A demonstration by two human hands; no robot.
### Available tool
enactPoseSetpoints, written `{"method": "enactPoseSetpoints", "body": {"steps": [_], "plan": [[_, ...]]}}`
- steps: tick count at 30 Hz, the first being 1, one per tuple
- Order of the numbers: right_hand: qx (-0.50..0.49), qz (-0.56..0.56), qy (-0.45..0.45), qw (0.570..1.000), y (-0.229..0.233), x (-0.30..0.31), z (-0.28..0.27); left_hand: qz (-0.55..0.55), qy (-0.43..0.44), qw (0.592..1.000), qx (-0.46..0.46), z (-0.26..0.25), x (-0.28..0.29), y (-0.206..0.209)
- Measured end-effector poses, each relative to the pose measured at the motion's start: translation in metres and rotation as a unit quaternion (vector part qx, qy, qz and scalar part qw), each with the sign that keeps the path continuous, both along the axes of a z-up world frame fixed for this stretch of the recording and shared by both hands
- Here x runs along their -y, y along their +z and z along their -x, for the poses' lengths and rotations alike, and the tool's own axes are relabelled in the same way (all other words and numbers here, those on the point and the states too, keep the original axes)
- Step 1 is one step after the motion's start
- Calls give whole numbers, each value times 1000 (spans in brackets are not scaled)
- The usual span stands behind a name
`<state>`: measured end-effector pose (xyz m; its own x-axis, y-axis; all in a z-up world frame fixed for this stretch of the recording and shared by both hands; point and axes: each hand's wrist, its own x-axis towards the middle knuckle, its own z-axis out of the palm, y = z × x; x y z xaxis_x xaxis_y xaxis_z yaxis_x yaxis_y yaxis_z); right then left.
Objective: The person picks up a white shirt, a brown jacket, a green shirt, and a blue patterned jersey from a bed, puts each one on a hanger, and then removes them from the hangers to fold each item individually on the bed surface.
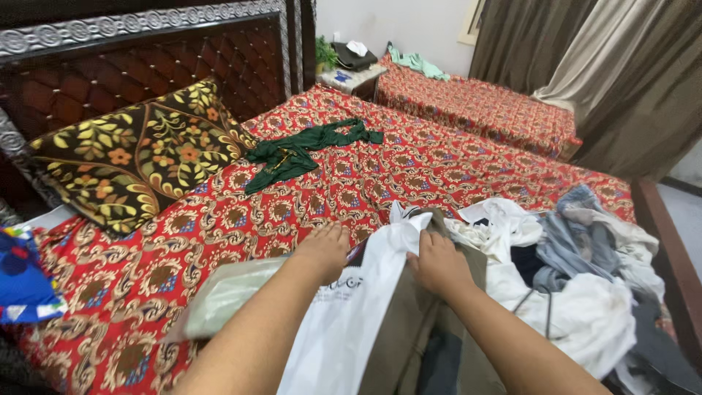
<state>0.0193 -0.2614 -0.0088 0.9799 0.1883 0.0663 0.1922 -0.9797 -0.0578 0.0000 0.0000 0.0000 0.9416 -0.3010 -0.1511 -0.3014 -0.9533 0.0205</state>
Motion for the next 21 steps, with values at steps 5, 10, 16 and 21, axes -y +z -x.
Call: {"method": "enactPoseSetpoints", "body": {"steps": [5,10,16,21], "plan": [[90,64,31,993,-9,-31,-37,26,-29,999,-17,-42,6,-39],[104,157,21,982,-39,-41,-97,61,-94,994,-10,-71,29,-73],[-118,154,-134,972,-69,-32,-129,83,-129,987,-45,-84,34,-98],[10,252,-206,946,-82,-24,-132,78,-127,986,-69,-93,29,-111]]}}
